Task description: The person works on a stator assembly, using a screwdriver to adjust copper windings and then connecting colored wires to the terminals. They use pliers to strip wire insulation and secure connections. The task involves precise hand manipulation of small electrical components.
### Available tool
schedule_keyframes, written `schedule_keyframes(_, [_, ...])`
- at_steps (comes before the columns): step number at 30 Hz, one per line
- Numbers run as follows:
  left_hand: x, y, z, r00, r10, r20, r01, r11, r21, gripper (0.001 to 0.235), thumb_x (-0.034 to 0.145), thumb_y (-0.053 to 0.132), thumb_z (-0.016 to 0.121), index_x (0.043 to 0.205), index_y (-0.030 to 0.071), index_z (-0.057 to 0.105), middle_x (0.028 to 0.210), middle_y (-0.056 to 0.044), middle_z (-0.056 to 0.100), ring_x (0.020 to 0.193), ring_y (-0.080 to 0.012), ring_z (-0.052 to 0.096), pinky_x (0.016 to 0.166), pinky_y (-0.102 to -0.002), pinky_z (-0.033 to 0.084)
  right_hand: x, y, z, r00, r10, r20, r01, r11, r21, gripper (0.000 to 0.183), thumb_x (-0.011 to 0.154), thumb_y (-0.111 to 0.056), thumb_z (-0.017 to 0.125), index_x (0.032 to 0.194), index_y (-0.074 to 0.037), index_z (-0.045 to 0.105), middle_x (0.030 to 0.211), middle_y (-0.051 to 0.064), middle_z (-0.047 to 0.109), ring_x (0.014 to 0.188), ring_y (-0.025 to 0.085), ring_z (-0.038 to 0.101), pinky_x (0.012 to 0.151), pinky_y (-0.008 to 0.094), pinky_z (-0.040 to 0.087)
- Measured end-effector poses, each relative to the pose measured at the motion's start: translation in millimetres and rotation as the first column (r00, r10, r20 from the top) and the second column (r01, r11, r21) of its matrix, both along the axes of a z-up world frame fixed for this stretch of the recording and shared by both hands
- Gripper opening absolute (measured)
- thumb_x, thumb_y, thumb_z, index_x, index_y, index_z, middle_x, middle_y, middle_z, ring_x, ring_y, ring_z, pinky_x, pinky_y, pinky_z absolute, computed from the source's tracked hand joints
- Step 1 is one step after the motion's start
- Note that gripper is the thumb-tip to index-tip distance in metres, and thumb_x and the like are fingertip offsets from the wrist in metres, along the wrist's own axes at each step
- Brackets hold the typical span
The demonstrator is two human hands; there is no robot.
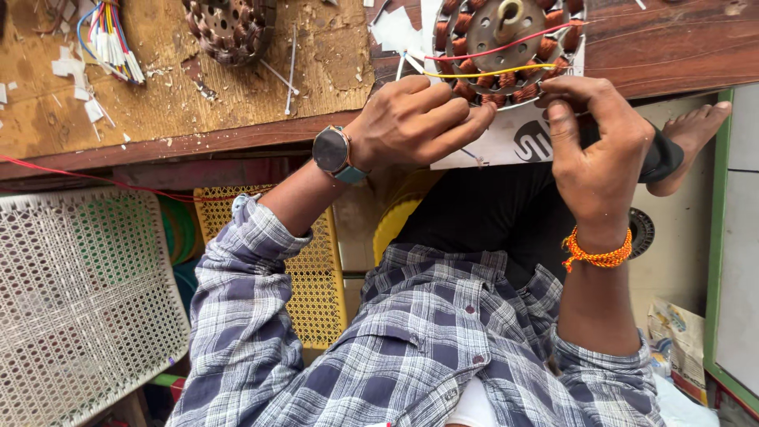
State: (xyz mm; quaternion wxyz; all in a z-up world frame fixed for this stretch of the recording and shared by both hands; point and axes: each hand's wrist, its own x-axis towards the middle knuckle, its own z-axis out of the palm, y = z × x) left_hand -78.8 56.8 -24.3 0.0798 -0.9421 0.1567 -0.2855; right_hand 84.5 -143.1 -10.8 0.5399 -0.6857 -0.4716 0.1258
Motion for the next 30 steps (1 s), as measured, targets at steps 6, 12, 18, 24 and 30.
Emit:
schedule_keyframes(6, [4.4,2.2,-1.4,0.998,0.003,-0.059,-0.011,0.991,-0.131,0.035,0.098,0.014,0.07,0.132,0.008,0.067,0.091,0.003,0.065,0.081,-0.0117,0.065,0.066,-0.027,0.051,4.2,-3.3,-10.5,1.0,0.023,-0.005,-0.023,1.0,0.001,0.014,0.11,0.006,0.062,0.123,0.005,0.069,0.109,0.012,0.073,0.094,0.016,0.071,0.085,0.026,0.056])
schedule_keyframes(12, [4.4,12.2,3.4,0.987,-0.01,-0.162,-0.042,0.949,-0.313,0.033,0.102,0.029,0.076,0.132,0.015,0.067,0.093,0.004,0.068,0.078,-0.0124,0.066,0.063,-0.029,0.052,7.3,-4.6,-16.2,0.999,0.018,-0.051,-0.018,1.0,-0.003,0.014,0.111,0.008,0.061,0.122,0.005,0.07,0.107,0.011,0.074,0.094,0.015,0.072,0.085,0.025,0.057])
schedule_keyframes(18, [-1.4,15.4,-0.8,0.992,0.007,-0.123,-0.027,0.987,-0.16,0.035,0.098,0.018,0.073,0.132,0.013,0.067,0.095,0.005,0.069,0.076,-0.0104,0.065,0.061,-0.029,0.05,4.4,0.9,-9.5,0.994,-0.003,-0.111,0.01,0.998,0.061,0.016,0.108,0.007,0.059,0.121,0.005,0.068,0.108,0.011,0.071,0.097,0.016,0.071,0.087,0.026,0.057])
schedule_keyframes(24, [2.6,9.1,0.7,0.994,0.022,-0.106,-0.052,0.957,-0.285,0.029,0.098,0.015,0.073,0.126,0.01,0.067,0.098,0.002,0.071,0.076,-0.014,0.066,0.064,-0.031,0.052,4.7,0.1,-17.5,0.993,-0.008,-0.119,0.015,0.998,0.057,0.016,0.109,0.009,0.06,0.122,0.005,0.069,0.109,0.011,0.073,0.095,0.014,0.072,0.086,0.025,0.057])
schedule_keyframes(30, [12.5,-2.8,15.0,0.989,0.008,-0.151,-0.092,0.822,-0.563,0.022,0.099,0.013,0.072,0.118,0.011,0.061,0.091,-0.002,0.07,0.077,-0.0226,0.07,0.064,-0.034,0.052,7.9,-4.2,-30.2,0.996,-0.007,-0.093,0.012,0.998,0.055,0.012,0.112,0.006,0.063,0.121,0.005,0.071,0.109,0.011,0.074,0.093,0.013,0.072,0.084,0.024,0.057])
